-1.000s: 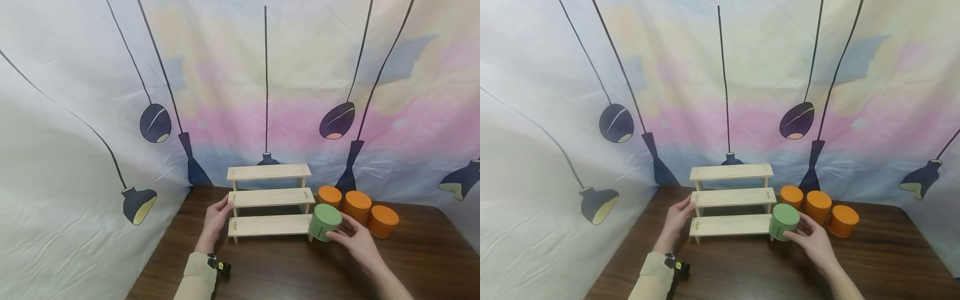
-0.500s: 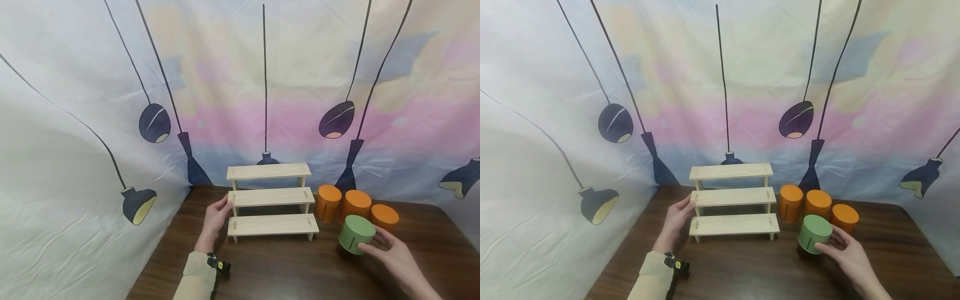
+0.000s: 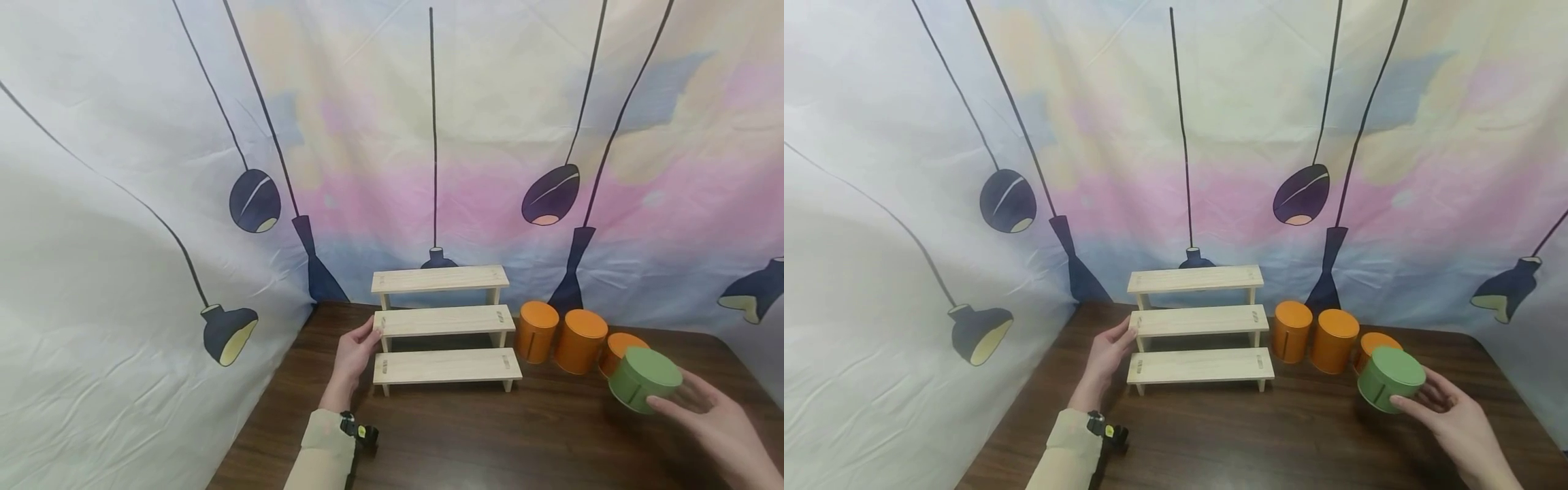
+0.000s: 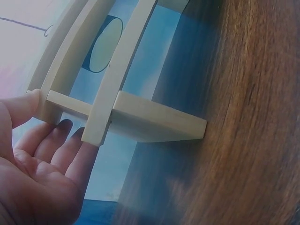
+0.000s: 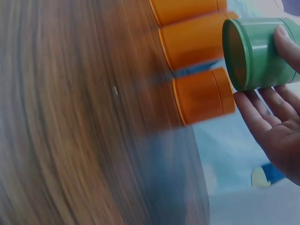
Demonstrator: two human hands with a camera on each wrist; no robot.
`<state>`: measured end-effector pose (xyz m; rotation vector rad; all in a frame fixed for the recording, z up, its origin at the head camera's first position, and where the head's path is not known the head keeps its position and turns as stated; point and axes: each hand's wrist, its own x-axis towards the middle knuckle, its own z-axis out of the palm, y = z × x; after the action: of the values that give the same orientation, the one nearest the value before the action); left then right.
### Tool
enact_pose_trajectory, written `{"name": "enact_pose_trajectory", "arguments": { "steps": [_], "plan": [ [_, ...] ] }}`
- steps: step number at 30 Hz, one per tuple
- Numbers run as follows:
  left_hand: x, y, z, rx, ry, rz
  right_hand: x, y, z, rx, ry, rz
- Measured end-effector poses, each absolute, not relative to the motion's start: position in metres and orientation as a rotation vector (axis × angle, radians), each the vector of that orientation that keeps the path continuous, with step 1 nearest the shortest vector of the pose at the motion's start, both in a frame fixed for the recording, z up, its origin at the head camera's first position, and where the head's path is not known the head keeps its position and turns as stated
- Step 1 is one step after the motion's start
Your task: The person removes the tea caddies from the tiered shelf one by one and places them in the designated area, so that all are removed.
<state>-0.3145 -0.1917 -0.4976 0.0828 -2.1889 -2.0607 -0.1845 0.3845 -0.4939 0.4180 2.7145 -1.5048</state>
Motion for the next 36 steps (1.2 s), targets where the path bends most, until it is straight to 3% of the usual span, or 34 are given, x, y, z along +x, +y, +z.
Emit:
{"name": "enact_pose_trajectory", "arguments": {
  "steps": [18, 36],
  "plan": [
    [-0.314, -0.190, -0.500, 0.090, -2.174, -2.080, -0.187, 0.444, -0.529, 0.840, 2.701, -1.634],
    [-0.315, -0.191, -0.500, 0.096, -2.203, -2.031, -0.209, 0.454, -0.529, 0.461, 2.867, -1.481]
  ]
}}
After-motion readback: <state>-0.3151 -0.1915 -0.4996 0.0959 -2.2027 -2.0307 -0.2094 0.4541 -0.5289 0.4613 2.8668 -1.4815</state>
